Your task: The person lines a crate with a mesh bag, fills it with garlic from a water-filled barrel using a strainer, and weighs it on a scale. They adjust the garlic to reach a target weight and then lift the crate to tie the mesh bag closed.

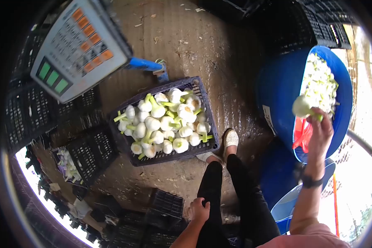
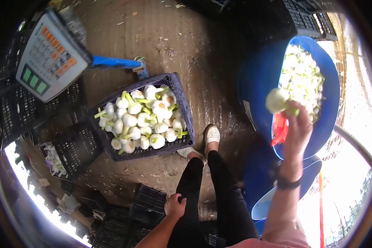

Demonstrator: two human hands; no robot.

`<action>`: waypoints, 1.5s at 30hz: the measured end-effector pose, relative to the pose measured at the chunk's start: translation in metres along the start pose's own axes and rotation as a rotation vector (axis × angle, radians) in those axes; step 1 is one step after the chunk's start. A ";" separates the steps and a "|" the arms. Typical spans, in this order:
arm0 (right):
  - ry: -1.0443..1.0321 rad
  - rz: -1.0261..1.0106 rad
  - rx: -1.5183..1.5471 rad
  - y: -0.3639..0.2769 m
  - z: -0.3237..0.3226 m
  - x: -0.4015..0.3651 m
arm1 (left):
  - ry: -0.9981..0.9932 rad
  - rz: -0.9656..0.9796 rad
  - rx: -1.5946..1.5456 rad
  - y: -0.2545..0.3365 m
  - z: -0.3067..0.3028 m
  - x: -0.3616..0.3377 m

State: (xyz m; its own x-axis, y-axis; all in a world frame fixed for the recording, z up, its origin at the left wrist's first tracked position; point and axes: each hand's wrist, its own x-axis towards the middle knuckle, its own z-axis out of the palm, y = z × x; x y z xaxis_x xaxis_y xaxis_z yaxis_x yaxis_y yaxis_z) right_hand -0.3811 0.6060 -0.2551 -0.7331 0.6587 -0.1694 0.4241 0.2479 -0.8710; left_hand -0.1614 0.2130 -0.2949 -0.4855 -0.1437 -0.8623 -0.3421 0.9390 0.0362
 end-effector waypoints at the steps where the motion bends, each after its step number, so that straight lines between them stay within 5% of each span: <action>1: -0.015 -0.002 0.062 -0.021 0.019 -0.021 | -0.015 -0.029 -0.003 0.004 -0.003 -0.003; 5: -0.279 0.122 0.505 -0.061 0.095 -0.084 | -0.029 -0.062 -0.066 0.000 0.013 -0.010; 7: -0.447 0.007 0.559 -0.068 0.131 -0.108 | -0.107 -0.114 -0.079 0.000 0.013 -0.012; 9: -0.528 -0.051 0.478 -0.063 0.169 -0.130 | -0.110 -0.118 -0.083 0.000 0.015 -0.015; 11: -0.738 -0.365 0.034 -0.042 0.199 -0.140 | -0.100 -0.136 -0.115 -0.002 0.017 -0.019; 12: -0.860 -0.234 -0.160 -0.029 0.207 -0.155 | -0.096 -0.135 -0.128 -0.002 0.018 -0.020; 14: -1.109 -0.097 -0.573 -0.018 0.201 -0.175 | -0.081 -0.117 -0.140 -0.002 0.022 -0.018; 16: -1.039 -0.450 -0.403 0.010 0.181 -0.192 | -0.094 -0.119 -0.133 -0.002 0.020 -0.025; 18: -1.273 -0.104 -0.356 0.016 0.154 -0.200 | -0.095 -0.127 -0.141 -0.004 0.027 -0.026; 22: -1.378 -0.090 -0.425 0.025 0.105 -0.206 | -0.102 -0.128 -0.161 -0.002 0.022 -0.025; 29: -1.282 0.203 -0.418 0.003 0.093 -0.195 | -0.124 -0.130 -0.185 -0.002 0.009 -0.032; 44: -1.018 0.158 -0.510 0.022 0.123 -0.178 | -0.082 -0.116 -0.278 -0.021 0.045 -0.031; 45: -0.928 0.163 -0.335 0.035 0.125 -0.177 | -0.055 -0.106 -0.254 -0.020 0.041 -0.031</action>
State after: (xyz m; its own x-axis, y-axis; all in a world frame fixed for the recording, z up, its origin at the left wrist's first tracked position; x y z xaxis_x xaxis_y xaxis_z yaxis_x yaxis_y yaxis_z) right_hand -0.3029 0.4090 -0.3128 -0.7170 -0.0773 -0.6928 0.5797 0.4858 -0.6541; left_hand -0.1070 0.2114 -0.2896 -0.3941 -0.2133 -0.8940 -0.5828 0.8101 0.0636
